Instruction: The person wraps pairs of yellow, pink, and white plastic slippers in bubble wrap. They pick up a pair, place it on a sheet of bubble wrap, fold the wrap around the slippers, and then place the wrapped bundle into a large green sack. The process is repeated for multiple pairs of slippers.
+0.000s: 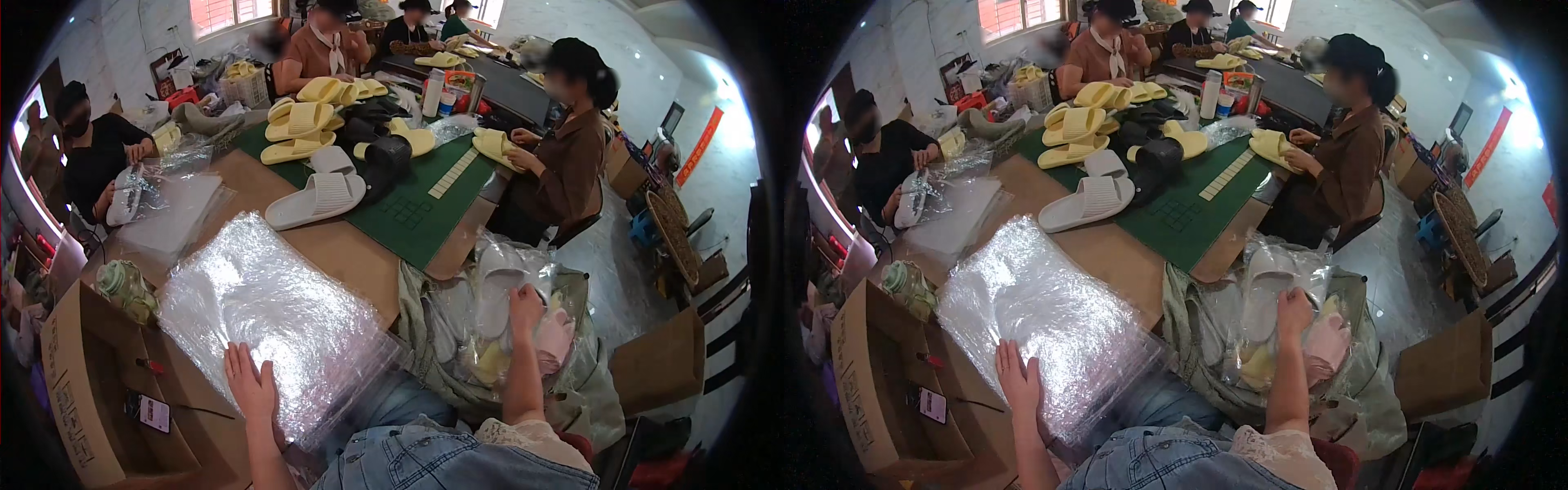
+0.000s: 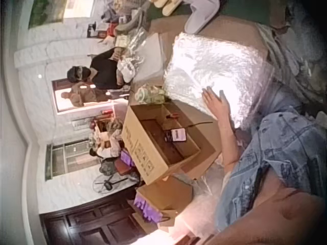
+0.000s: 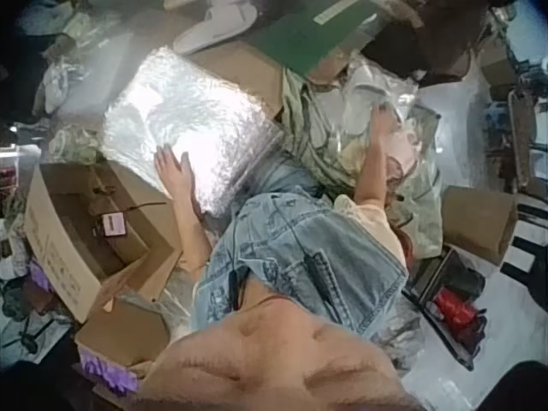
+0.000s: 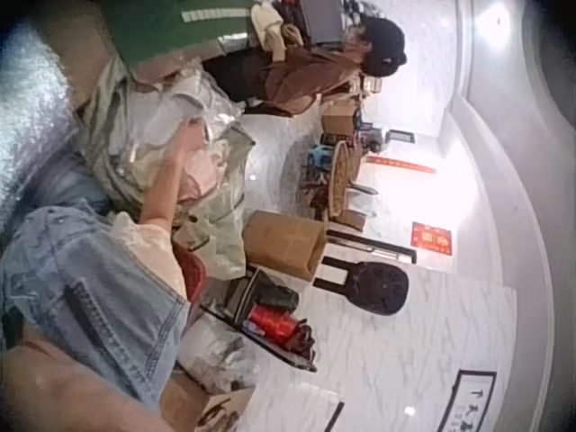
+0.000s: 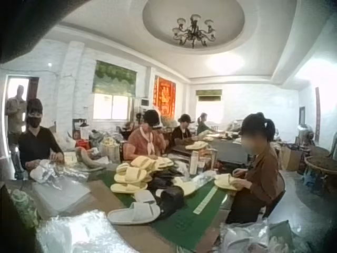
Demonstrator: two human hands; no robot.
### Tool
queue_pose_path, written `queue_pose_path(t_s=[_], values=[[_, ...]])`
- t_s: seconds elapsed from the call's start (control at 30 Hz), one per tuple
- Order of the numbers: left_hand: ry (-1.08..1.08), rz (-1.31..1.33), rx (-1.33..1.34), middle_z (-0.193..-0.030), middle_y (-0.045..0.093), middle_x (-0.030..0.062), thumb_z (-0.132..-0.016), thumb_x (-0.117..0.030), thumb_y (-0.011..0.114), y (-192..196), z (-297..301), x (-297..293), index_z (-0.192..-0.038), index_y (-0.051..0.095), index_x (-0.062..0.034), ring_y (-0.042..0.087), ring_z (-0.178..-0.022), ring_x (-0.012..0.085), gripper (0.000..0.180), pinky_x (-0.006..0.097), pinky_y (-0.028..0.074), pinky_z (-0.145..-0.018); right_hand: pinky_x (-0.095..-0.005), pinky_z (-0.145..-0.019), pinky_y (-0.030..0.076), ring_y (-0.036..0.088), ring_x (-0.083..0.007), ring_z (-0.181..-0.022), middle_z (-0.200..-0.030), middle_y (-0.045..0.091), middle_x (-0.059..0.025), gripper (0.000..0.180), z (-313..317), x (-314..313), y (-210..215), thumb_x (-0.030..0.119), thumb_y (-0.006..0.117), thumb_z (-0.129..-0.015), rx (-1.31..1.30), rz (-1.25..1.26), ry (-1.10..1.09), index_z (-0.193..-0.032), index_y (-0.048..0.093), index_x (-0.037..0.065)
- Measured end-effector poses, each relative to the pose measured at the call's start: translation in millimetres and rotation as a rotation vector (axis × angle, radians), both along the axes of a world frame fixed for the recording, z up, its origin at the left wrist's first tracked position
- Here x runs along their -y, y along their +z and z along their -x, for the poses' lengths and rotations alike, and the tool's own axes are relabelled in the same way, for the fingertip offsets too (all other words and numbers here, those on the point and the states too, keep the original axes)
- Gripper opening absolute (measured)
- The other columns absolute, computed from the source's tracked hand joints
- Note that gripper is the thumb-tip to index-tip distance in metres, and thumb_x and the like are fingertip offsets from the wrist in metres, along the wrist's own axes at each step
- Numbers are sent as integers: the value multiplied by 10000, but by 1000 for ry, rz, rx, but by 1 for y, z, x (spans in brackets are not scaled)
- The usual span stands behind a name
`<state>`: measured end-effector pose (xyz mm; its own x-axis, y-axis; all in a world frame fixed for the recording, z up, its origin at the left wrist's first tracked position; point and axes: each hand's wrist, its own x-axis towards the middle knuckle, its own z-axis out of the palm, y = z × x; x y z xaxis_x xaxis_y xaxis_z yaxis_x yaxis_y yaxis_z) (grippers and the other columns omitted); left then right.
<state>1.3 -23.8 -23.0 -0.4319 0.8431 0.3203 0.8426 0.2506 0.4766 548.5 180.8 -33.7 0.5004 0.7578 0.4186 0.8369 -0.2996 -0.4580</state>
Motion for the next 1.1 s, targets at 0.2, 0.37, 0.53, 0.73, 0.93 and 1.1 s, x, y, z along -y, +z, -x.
queue_pose_path(t_s=[0.2,0.37,0.53,0.73,0.93,1.1], values=[[8,-17,0,-1502,406,230,-893,-205,650,3,-2,2,-1405,482,-6,331,-1406,408,574,475,255,-1163,-509,-718,518,668,-412,-783,-795,683,-190,276,-25,-23,-10,329,637,-818,175,209,-36,-794,642,55],[-3,11,8,-1518,379,237,-909,-237,621,5,-2,0,-1413,463,3,299,-1426,412,580,483,238,-1169,-499,-697,512,662,-405,-753,-759,668,-189,251,-11,-15,-24,298,620,-816,243,247,255,-779,654,52],[3,4,-4,-1513,386,235,-909,-249,626,3,0,0,-1408,469,1,314,-1414,418,580,488,243,-1166,-480,-665,509,660,-389,-709,-720,658,-173,261,16,27,-26,294,604,-819,80,299,283,-753,658,46],[1,4,-9,-1513,386,236,-906,-259,632,1,1,0,-1396,481,1,323,-1407,422,575,491,252,-1162,-464,-695,518,671,-382,-749,-769,676,-185,316,19,32,-29,347,607,-836,8,403,378,-801,669,39],[29,-29,-14,-1489,409,251,-885,-256,661,1,1,4,-1382,500,-9,346,-1391,428,578,497,265,-1157,-450,-708,526,679,-369,-786,-827,698,-164,360,58,25,61,420,675,-847,505,508,468,-854,696,61],[24,-55,-16,-1480,417,261,-873,-266,673,4,-1,1,-1371,512,-7,362,-1379,439,584,499,283,-1147,-386,-734,527,683,-308,-773,-878,700,-84,294,163,-1,122,357,722,-831,-29,287,955,-931,711,81]])
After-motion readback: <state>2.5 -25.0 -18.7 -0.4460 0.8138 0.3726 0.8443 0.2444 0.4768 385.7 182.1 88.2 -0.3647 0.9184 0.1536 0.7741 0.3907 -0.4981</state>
